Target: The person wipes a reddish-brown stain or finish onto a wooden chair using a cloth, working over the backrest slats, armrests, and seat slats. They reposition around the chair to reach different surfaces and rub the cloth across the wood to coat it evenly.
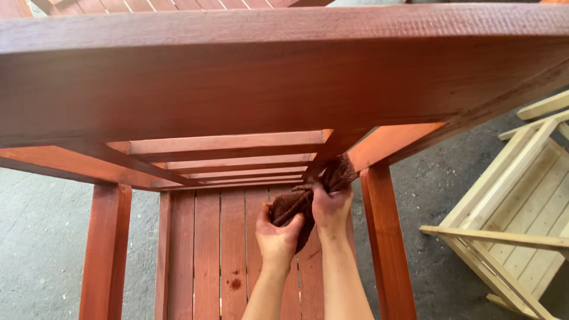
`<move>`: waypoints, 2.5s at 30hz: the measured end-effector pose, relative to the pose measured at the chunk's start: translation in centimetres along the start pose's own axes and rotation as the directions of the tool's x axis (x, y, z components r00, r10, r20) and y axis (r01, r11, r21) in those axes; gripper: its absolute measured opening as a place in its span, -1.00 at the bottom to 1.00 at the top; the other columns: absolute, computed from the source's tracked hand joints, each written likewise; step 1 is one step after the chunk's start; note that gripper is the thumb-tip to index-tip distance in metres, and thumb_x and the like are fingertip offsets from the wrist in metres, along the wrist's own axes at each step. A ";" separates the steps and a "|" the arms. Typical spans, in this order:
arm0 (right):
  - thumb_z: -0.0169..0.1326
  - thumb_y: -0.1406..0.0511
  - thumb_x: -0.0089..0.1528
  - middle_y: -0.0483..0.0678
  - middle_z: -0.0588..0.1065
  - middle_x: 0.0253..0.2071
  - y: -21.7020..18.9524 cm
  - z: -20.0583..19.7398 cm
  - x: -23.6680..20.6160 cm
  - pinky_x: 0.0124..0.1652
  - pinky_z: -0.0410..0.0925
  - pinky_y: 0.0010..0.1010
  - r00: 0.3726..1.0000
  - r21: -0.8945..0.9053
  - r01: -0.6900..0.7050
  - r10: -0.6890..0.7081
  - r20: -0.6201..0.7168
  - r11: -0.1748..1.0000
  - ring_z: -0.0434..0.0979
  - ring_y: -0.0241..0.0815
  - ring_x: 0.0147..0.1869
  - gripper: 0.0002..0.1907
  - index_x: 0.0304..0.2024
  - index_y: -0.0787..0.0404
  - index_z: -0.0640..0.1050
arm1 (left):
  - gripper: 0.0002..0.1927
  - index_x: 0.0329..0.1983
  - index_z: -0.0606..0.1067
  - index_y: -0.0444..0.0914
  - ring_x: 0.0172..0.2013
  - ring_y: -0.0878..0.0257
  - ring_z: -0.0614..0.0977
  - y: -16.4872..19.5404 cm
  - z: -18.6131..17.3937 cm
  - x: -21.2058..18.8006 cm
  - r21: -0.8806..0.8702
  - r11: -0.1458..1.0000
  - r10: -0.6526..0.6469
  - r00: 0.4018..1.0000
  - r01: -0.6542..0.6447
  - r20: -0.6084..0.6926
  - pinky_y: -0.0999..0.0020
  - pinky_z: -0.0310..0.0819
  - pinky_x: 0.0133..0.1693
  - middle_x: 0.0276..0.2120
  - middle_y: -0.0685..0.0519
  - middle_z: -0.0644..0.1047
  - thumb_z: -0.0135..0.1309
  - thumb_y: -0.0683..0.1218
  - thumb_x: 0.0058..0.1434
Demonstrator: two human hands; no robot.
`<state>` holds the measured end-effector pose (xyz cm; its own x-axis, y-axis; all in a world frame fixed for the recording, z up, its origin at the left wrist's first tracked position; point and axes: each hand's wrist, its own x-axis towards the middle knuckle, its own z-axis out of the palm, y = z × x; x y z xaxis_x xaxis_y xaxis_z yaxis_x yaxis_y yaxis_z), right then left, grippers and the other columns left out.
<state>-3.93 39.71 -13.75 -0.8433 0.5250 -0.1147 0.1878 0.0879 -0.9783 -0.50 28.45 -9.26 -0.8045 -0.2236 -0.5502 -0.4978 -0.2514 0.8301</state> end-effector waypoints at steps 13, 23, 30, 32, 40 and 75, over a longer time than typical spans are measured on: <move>0.24 0.16 0.13 0.28 0.42 0.20 8.5 -0.6 2.2 0.28 0.21 -0.10 0.971 -0.675 -0.077 0.208 0.115 0.733 0.38 0.25 0.30 -0.51 0.00 0.36 0.55 | -0.13 0.34 0.23 -0.46 -0.10 0.18 0.70 -7.6 -0.8 1.5 0.372 0.919 -0.133 0.991 0.135 -0.031 0.38 0.59 -0.06 -0.05 -0.17 0.64 0.33 -0.15 -0.03; 0.23 0.15 0.13 0.27 0.56 -0.13 9.3 0.7 1.5 0.01 0.48 -0.06 0.974 -0.787 -0.121 0.225 0.022 0.604 0.61 0.26 -0.03 -0.61 -0.21 0.37 0.58 | -0.60 -0.18 0.41 -0.27 -0.25 0.20 0.74 -6.5 -1.3 0.9 0.279 0.957 -0.094 0.995 0.087 0.015 0.36 0.63 -0.15 -0.26 -0.08 0.71 0.31 -0.21 -0.06; 0.25 0.13 0.13 0.22 0.55 -0.05 8.9 -1.4 2.1 0.01 0.44 0.00 0.942 -0.809 -0.237 0.331 -0.056 0.538 0.59 0.24 0.01 -0.60 -0.16 0.32 0.58 | -0.60 -0.17 0.45 -0.28 -0.24 0.22 0.75 -6.1 -0.6 0.4 0.337 0.942 -0.024 0.998 0.001 0.066 0.35 0.65 -0.12 -0.26 -0.04 0.69 0.32 -0.25 -0.07; 0.22 0.11 0.18 0.25 0.57 -0.04 8.4 -1.7 2.0 0.03 0.44 0.00 0.938 -0.788 -0.295 0.321 -0.131 0.540 0.59 0.24 0.03 -0.60 -0.15 0.32 0.59 | -0.62 -0.16 0.47 -0.25 -0.21 0.23 0.76 -6.1 0.1 0.3 0.302 0.953 -0.069 0.988 0.024 0.139 0.39 0.64 -0.06 -0.22 -0.02 0.70 0.26 -0.26 -0.07; 0.11 0.08 0.21 0.22 0.52 0.04 5.9 0.6 2.9 -0.02 0.42 0.01 0.879 -0.807 -0.369 0.456 -0.142 0.461 0.56 0.23 0.04 -0.58 -0.06 0.27 0.52 | -0.65 -0.19 0.49 -0.26 -0.22 0.26 0.75 -4.4 -1.1 1.5 0.318 0.948 -0.037 0.998 0.017 0.054 0.37 0.63 -0.11 -0.26 -0.02 0.70 0.31 -0.19 -0.06; 0.22 0.19 0.22 0.36 0.46 0.01 11.0 -1.3 -0.2 0.07 0.40 -0.02 0.947 -0.653 -0.202 0.317 0.060 0.730 0.54 0.26 0.16 -0.47 0.05 0.47 0.43 | -0.64 -0.29 0.39 -0.28 -0.25 0.29 0.70 -6.2 -3.8 0.5 0.159 0.984 -0.097 0.987 0.076 0.130 0.41 0.63 -0.16 -0.30 -0.01 0.68 0.29 -0.24 -0.12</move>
<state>-1.07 41.69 -24.29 -0.7693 0.4737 -0.4288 0.6366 0.5106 -0.5779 3.36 26.34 -15.03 -0.7878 -0.0743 -0.6115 -0.6024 -0.1145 0.7899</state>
